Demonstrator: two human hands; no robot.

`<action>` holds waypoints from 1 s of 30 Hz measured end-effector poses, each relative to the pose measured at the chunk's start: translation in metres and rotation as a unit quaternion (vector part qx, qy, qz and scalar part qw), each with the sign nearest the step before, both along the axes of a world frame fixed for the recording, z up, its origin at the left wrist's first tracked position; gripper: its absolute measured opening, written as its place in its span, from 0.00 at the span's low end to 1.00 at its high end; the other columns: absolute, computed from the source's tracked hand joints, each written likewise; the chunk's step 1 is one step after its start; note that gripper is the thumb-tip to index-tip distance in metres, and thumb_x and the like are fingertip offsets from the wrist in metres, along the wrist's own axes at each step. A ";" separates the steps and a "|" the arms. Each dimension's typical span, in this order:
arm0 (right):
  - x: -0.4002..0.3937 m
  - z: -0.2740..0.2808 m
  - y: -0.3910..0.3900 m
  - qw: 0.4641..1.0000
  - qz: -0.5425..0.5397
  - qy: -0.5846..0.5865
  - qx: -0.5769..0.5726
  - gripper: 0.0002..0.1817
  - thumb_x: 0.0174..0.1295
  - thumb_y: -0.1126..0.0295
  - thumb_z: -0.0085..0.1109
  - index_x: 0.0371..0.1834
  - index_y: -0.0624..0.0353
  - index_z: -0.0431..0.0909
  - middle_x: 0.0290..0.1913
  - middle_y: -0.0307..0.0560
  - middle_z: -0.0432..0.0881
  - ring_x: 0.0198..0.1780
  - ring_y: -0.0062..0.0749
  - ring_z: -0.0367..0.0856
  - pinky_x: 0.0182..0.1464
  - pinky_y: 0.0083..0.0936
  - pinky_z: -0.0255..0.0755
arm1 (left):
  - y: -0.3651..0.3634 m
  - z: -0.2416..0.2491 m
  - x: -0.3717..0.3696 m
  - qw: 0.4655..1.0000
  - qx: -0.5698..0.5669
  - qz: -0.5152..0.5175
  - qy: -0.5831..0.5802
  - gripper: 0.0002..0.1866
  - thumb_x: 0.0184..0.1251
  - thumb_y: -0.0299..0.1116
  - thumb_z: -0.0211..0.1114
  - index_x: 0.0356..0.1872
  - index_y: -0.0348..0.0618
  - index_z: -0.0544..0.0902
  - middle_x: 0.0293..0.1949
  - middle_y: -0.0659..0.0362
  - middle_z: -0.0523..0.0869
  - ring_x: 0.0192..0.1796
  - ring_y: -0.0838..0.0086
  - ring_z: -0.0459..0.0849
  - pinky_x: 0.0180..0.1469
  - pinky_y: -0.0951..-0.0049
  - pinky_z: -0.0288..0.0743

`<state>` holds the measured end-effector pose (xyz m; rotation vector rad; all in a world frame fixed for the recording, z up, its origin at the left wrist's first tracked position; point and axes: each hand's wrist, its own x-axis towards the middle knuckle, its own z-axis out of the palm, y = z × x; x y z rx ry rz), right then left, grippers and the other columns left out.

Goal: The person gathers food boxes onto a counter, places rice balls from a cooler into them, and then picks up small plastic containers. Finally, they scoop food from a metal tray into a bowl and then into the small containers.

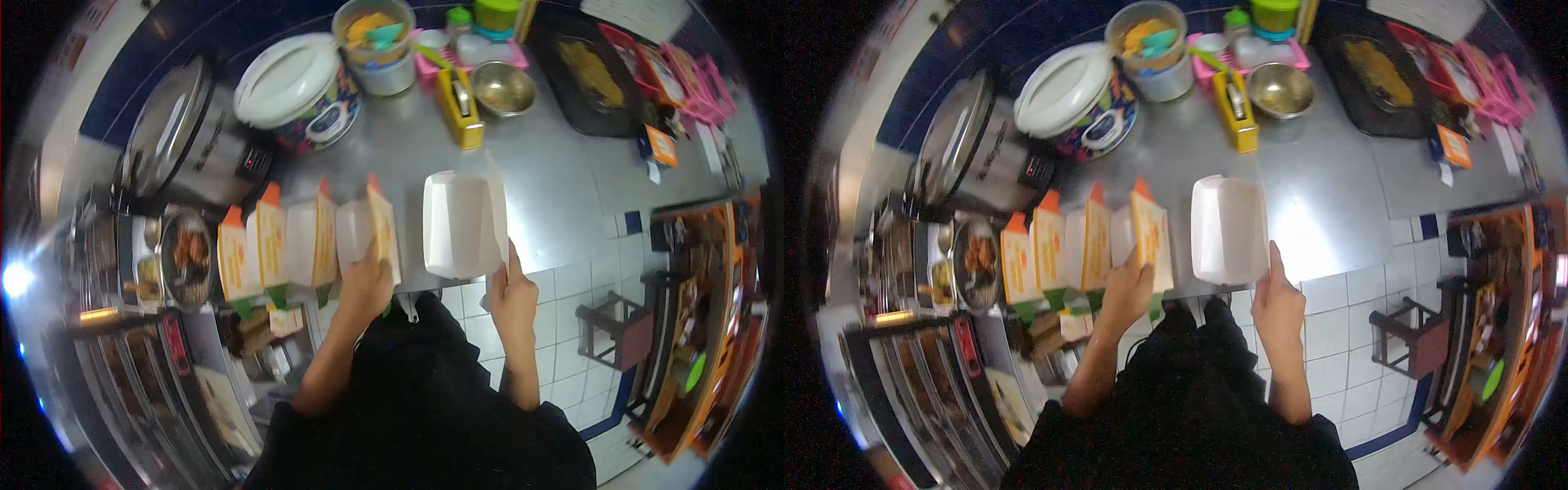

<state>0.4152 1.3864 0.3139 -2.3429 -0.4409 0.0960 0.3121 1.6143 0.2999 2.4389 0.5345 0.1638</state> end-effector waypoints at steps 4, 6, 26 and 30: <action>0.004 -0.013 0.027 0.995 0.055 0.038 -0.072 0.27 0.64 0.74 0.53 0.68 0.60 0.65 0.19 0.58 0.77 0.20 0.52 0.79 0.25 0.39 0.72 | -0.008 -0.003 0.013 0.993 0.007 0.086 0.074 0.26 0.67 0.35 0.54 0.61 0.26 0.67 0.27 0.39 0.83 0.31 0.44 0.83 0.35 0.51 0.76; 0.000 -0.017 0.037 0.993 0.085 0.013 -0.085 0.27 0.64 0.73 0.53 0.68 0.60 0.64 0.19 0.58 0.78 0.21 0.52 0.80 0.26 0.41 0.73 | -0.013 0.003 0.007 0.989 -0.078 0.124 -0.027 0.28 0.68 0.39 0.55 0.62 0.27 0.67 0.28 0.41 0.84 0.31 0.45 0.84 0.36 0.52 0.76; -0.282 0.072 0.169 0.825 0.430 -0.196 0.308 0.37 0.71 0.48 0.40 0.70 0.72 0.58 0.69 0.69 0.63 0.68 0.57 0.65 0.71 0.47 0.55 | -0.066 -0.043 -0.408 0.640 -0.597 0.415 -0.247 0.33 0.75 0.60 0.41 0.63 0.42 0.73 0.57 0.50 0.80 0.57 0.62 0.80 0.59 0.62 0.74; -0.497 -0.068 0.167 0.704 0.693 0.064 0.140 0.42 0.68 0.37 0.33 0.72 0.62 0.54 0.73 0.65 0.55 0.75 0.55 0.51 0.73 0.54 0.41 | -0.064 -0.051 -0.504 0.372 -0.695 0.411 -0.458 0.39 0.73 0.65 0.36 0.68 0.43 0.66 0.63 0.49 0.74 0.63 0.64 0.73 0.64 0.61 0.66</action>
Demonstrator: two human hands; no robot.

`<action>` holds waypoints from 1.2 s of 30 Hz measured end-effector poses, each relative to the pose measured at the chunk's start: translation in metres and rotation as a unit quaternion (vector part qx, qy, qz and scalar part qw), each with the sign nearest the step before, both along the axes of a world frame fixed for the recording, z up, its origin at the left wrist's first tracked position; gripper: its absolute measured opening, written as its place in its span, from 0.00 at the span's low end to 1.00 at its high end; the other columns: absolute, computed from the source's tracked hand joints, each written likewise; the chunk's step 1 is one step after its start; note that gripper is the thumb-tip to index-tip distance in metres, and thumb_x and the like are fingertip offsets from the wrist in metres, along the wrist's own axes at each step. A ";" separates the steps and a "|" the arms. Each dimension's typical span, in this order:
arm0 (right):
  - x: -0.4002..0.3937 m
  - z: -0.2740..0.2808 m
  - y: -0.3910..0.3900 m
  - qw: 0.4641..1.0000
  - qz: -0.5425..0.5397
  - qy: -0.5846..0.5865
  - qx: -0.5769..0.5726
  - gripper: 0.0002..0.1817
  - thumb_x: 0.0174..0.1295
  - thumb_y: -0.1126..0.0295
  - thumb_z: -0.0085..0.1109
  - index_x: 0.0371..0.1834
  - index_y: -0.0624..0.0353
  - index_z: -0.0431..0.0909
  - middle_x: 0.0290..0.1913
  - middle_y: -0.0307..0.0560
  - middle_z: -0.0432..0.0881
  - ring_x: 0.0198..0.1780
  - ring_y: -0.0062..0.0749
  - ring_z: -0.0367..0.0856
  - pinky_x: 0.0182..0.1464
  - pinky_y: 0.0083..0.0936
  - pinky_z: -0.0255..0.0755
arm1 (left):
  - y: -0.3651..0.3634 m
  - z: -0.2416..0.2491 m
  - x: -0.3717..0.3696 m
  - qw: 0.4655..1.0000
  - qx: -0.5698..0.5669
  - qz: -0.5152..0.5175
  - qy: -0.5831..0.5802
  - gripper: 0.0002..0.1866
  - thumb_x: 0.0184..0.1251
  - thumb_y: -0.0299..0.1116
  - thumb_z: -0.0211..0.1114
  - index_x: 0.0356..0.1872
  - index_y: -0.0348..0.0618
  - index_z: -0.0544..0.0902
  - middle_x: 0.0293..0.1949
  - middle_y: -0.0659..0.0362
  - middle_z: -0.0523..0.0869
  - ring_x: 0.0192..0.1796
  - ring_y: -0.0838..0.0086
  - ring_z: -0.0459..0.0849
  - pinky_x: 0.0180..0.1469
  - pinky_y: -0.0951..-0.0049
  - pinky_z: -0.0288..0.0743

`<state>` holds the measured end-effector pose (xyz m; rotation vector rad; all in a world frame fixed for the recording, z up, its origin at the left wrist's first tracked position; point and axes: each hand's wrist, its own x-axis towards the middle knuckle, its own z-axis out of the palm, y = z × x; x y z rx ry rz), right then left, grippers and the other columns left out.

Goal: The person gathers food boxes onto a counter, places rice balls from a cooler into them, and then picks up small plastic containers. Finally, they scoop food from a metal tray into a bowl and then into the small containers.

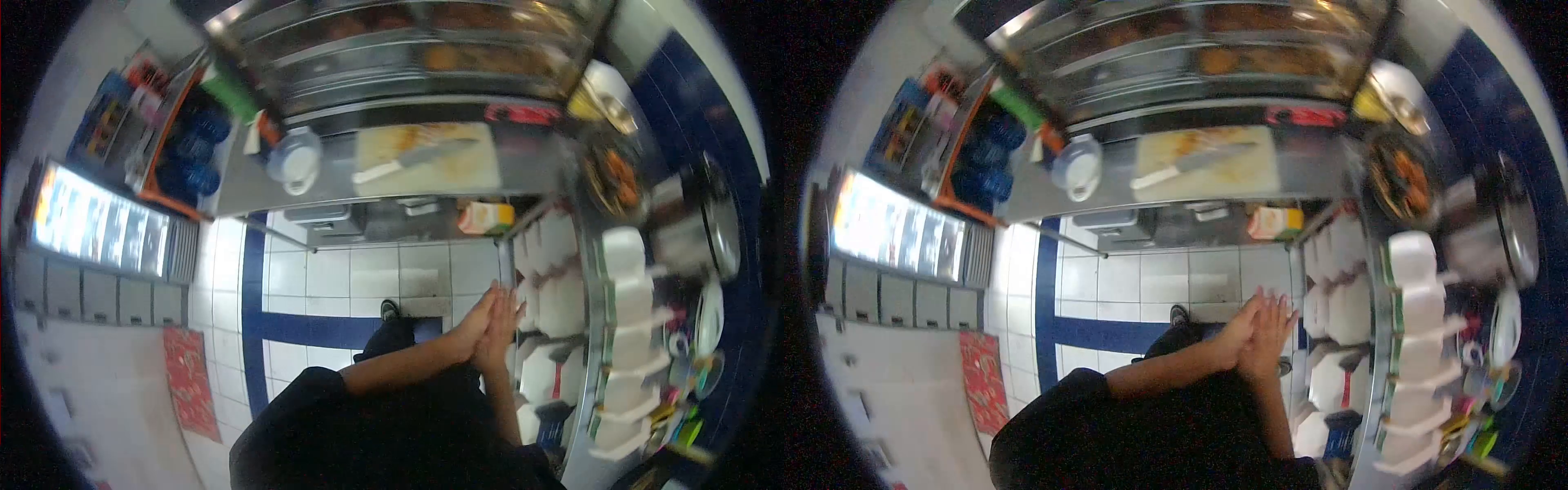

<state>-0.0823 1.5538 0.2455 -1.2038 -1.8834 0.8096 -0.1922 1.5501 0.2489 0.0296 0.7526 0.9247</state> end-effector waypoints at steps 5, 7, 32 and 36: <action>-0.136 0.009 -0.002 0.737 0.247 0.440 -0.449 0.43 0.68 0.34 0.31 0.74 0.57 0.51 0.74 0.63 0.53 0.76 0.53 0.49 0.74 0.53 0.41 | -0.039 0.116 -0.137 0.785 0.409 0.146 0.442 0.35 0.69 0.61 0.48 0.66 0.44 0.71 0.69 0.48 0.68 0.73 0.55 0.61 0.71 0.53 0.52; -0.184 0.037 -0.004 0.558 0.349 0.529 -0.536 0.43 0.68 0.34 0.31 0.75 0.56 0.50 0.74 0.62 0.53 0.76 0.52 0.50 0.74 0.52 0.42 | -0.062 0.104 -0.166 0.494 0.490 0.133 0.706 0.35 0.61 0.52 0.63 0.66 0.45 0.71 0.70 0.45 0.64 0.74 0.49 0.57 0.71 0.46 0.49; -0.614 -0.445 0.112 0.902 0.167 -0.105 -0.385 0.46 0.66 0.40 0.50 0.73 0.68 0.52 0.70 0.60 0.63 0.67 0.47 0.65 0.64 0.36 0.64 | -0.185 -0.147 -0.407 0.424 0.180 0.138 0.877 0.18 0.61 0.39 0.60 0.53 0.50 0.80 0.49 0.55 0.83 0.48 0.65 0.83 0.55 0.57 0.76; -0.605 -0.457 0.127 0.955 0.161 -0.182 -0.173 0.50 0.60 0.36 0.56 0.59 0.84 0.67 0.59 0.71 0.74 0.60 0.50 0.74 0.64 0.33 0.64 | -0.185 -0.309 -0.438 0.430 0.179 0.081 0.881 0.17 0.64 0.38 0.60 0.53 0.49 0.80 0.46 0.56 0.85 0.43 0.65 0.84 0.51 0.61 0.78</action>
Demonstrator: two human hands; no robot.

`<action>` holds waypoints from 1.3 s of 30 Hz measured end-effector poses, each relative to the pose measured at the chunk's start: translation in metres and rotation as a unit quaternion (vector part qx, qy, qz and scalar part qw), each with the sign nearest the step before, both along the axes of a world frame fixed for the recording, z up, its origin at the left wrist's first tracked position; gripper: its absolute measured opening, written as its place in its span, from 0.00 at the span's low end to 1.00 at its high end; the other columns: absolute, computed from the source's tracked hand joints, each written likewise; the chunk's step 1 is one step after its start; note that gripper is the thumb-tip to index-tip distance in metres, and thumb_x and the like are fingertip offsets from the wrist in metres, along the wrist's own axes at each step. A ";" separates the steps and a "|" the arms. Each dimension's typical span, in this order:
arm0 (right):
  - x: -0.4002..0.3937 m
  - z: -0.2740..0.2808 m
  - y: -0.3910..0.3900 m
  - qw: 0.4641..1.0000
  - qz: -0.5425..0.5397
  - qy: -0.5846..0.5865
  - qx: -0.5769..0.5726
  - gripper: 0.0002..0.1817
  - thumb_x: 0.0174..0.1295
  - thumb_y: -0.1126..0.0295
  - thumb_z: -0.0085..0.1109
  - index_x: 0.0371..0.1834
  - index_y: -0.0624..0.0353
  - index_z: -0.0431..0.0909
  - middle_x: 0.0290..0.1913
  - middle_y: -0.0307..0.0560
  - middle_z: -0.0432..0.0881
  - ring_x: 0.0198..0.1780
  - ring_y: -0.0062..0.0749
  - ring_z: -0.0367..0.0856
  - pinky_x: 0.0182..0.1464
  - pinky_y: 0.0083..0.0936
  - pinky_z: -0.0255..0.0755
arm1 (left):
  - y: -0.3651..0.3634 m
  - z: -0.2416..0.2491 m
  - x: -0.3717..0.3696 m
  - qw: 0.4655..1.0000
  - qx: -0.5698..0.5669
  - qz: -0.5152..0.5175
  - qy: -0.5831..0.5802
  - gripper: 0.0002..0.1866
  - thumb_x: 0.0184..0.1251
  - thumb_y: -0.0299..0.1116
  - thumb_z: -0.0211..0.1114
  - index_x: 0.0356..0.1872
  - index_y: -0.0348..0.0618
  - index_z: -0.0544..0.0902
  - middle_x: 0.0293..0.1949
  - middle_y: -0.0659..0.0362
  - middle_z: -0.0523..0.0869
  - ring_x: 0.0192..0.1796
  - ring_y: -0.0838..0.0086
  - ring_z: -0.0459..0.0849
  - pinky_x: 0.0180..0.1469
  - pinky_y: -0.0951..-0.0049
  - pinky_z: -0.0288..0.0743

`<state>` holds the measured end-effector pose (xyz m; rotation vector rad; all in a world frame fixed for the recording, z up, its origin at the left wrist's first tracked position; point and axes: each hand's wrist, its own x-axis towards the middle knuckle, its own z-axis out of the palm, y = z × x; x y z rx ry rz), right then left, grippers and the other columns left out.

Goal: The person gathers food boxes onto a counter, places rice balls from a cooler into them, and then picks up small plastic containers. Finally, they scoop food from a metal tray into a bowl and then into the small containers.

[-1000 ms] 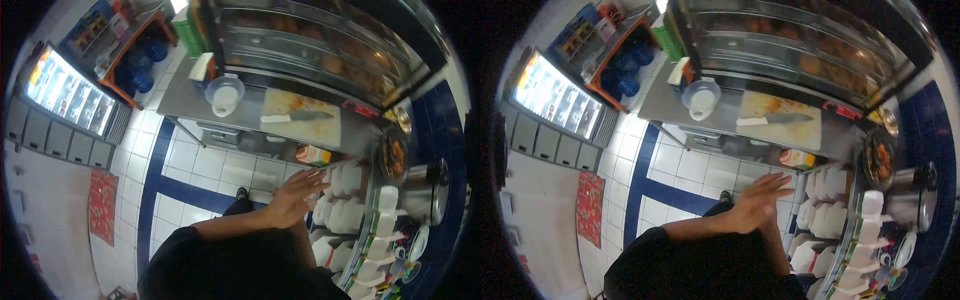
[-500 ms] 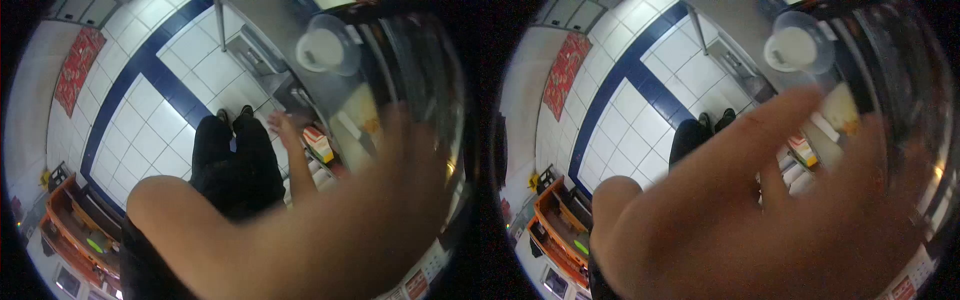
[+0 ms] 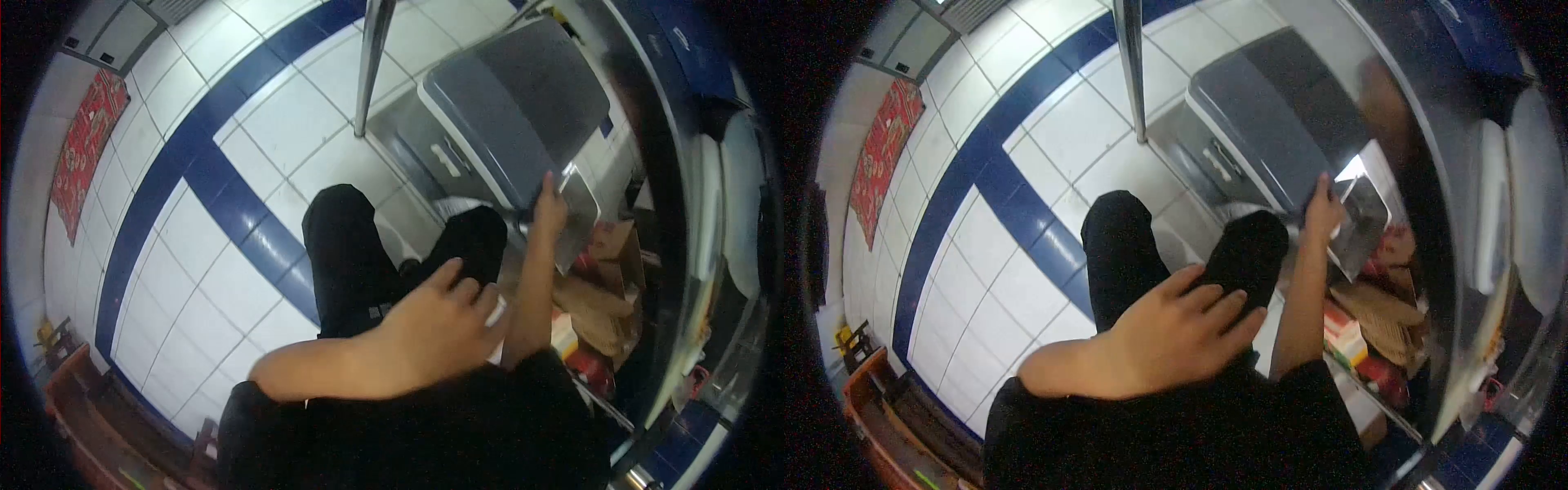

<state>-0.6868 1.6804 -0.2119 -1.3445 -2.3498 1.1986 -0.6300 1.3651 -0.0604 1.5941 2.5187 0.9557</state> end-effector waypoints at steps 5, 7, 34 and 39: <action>-0.003 -0.005 0.005 0.916 -0.093 0.306 -0.244 0.32 0.68 0.50 0.53 0.60 0.72 0.70 0.57 0.56 0.77 0.60 0.44 0.73 0.64 0.36 0.62 | 0.013 -0.108 -0.022 0.989 0.090 0.019 -0.114 0.18 0.64 0.41 0.64 0.52 0.47 0.81 0.43 0.57 0.86 0.39 0.63 0.85 0.47 0.66 0.79; -0.009 0.030 0.000 0.890 -0.056 0.394 -0.221 0.28 0.69 0.54 0.52 0.62 0.67 0.69 0.56 0.55 0.77 0.61 0.41 0.72 0.66 0.37 0.59 | 0.007 -0.118 -0.026 0.984 0.122 0.027 -0.125 0.18 0.63 0.42 0.65 0.51 0.46 0.81 0.42 0.57 0.86 0.39 0.63 0.85 0.45 0.67 0.79; -0.282 -0.200 0.064 0.724 0.520 -0.243 0.383 0.28 0.60 0.52 0.55 0.60 0.54 0.74 0.57 0.53 0.79 0.52 0.43 0.79 0.58 0.42 0.73 | -0.137 -0.213 0.129 0.750 0.174 0.544 -0.333 0.17 0.71 0.41 0.58 0.50 0.39 0.81 0.44 0.49 0.86 0.46 0.59 0.86 0.49 0.64 0.78; -0.266 -0.178 0.067 0.702 0.516 -0.297 0.391 0.31 0.56 0.50 0.58 0.60 0.55 0.75 0.57 0.54 0.79 0.54 0.43 0.79 0.57 0.41 0.72 | -0.119 -0.226 0.113 0.681 0.215 0.554 -0.427 0.17 0.71 0.38 0.60 0.52 0.35 0.81 0.45 0.50 0.87 0.49 0.68 0.85 0.52 0.71 0.76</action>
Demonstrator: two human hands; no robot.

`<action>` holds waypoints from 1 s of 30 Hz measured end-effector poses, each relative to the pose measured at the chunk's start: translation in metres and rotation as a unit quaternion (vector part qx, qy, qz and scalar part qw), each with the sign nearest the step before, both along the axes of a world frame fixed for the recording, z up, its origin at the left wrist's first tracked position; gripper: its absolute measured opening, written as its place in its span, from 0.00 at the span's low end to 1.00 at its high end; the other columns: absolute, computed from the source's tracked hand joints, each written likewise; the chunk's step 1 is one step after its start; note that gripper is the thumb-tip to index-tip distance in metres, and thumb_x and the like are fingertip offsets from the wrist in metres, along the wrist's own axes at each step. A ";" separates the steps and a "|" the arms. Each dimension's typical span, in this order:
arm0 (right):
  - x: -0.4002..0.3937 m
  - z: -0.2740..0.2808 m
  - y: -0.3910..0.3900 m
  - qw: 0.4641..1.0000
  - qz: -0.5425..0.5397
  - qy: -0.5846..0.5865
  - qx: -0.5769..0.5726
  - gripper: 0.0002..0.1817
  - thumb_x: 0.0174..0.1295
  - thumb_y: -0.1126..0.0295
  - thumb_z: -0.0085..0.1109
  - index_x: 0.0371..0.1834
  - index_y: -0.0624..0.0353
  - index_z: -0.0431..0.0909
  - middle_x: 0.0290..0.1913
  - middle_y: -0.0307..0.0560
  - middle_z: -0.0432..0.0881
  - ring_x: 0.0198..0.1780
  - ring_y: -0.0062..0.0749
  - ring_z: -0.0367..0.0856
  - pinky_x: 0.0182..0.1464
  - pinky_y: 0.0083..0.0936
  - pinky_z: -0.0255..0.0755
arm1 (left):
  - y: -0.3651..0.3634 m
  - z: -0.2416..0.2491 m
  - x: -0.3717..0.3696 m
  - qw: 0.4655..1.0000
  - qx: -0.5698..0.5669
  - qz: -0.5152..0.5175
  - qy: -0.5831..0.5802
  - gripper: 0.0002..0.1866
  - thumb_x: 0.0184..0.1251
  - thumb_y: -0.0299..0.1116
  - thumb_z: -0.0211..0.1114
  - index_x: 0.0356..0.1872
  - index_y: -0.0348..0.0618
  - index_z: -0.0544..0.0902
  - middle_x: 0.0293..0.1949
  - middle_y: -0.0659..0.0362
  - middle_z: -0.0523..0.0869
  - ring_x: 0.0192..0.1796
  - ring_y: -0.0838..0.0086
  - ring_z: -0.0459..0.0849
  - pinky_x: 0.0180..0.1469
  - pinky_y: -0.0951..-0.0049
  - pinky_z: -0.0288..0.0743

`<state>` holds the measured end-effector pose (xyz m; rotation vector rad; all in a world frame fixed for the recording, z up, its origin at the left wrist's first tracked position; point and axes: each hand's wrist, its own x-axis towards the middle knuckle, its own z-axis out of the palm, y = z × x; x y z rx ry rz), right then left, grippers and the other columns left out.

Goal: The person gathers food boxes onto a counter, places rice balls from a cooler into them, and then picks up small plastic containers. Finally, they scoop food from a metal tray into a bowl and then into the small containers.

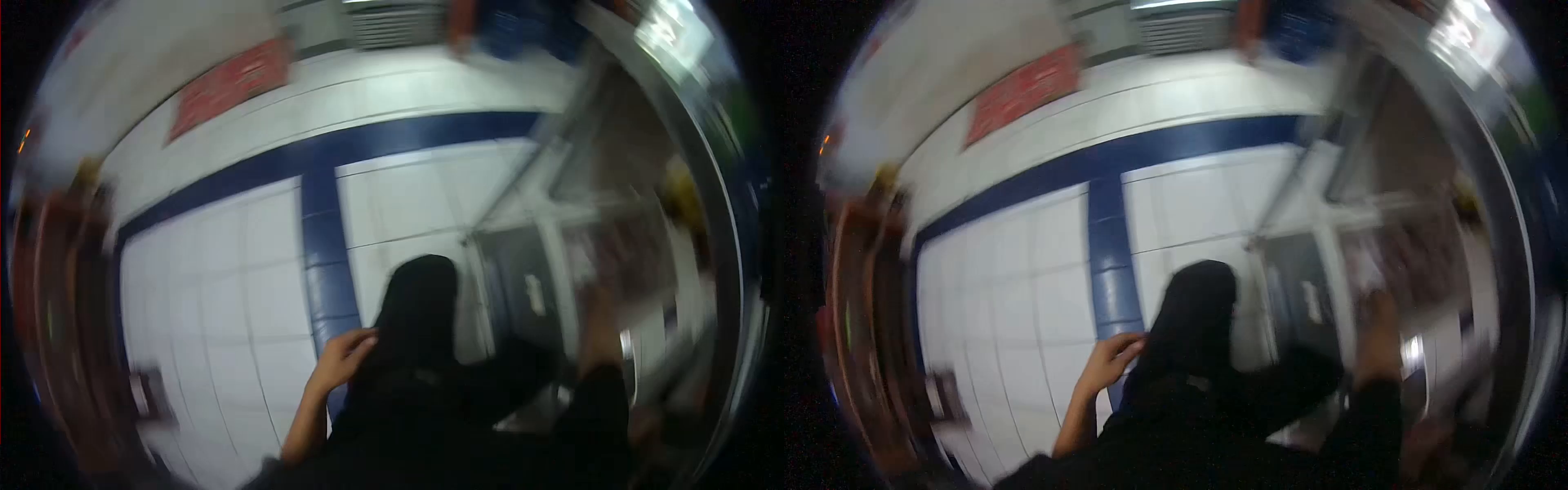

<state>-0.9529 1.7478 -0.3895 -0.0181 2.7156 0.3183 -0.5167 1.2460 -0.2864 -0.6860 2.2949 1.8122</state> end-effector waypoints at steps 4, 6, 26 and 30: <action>0.028 0.018 0.006 0.994 -0.086 -0.043 -0.061 0.33 0.53 0.48 0.60 0.59 0.56 0.76 0.57 0.56 0.79 0.56 0.44 0.79 0.57 0.41 0.72 | 0.000 -0.010 -0.017 1.000 -0.001 -0.023 0.004 0.17 0.72 0.36 0.59 0.51 0.31 0.80 0.44 0.50 0.86 0.47 0.71 0.84 0.51 0.72 0.76; 0.027 0.040 -0.011 0.966 -0.147 -0.052 -0.207 0.34 0.52 0.47 0.61 0.59 0.56 0.76 0.57 0.56 0.79 0.56 0.45 0.78 0.57 0.41 0.72 | -0.007 -0.029 -0.024 0.999 0.042 -0.016 0.005 0.16 0.72 0.35 0.59 0.51 0.31 0.81 0.42 0.53 0.86 0.46 0.74 0.83 0.50 0.74 0.75; 0.028 -0.071 0.068 0.990 -0.137 -0.026 -0.011 0.26 0.53 0.58 0.58 0.53 0.60 0.79 0.53 0.57 0.81 0.55 0.45 0.81 0.52 0.37 0.77 | -0.004 -0.051 0.017 0.998 0.012 0.039 -0.048 0.17 0.71 0.34 0.60 0.50 0.27 0.80 0.41 0.50 0.86 0.42 0.71 0.83 0.46 0.74 0.76; 0.031 -0.067 0.068 0.986 -0.163 -0.039 -0.004 0.30 0.48 0.56 0.62 0.55 0.58 0.79 0.54 0.57 0.80 0.55 0.44 0.80 0.53 0.36 0.77 | -0.006 -0.064 0.013 0.998 0.036 0.028 -0.047 0.16 0.71 0.33 0.60 0.50 0.26 0.79 0.42 0.49 0.85 0.42 0.70 0.84 0.46 0.72 0.78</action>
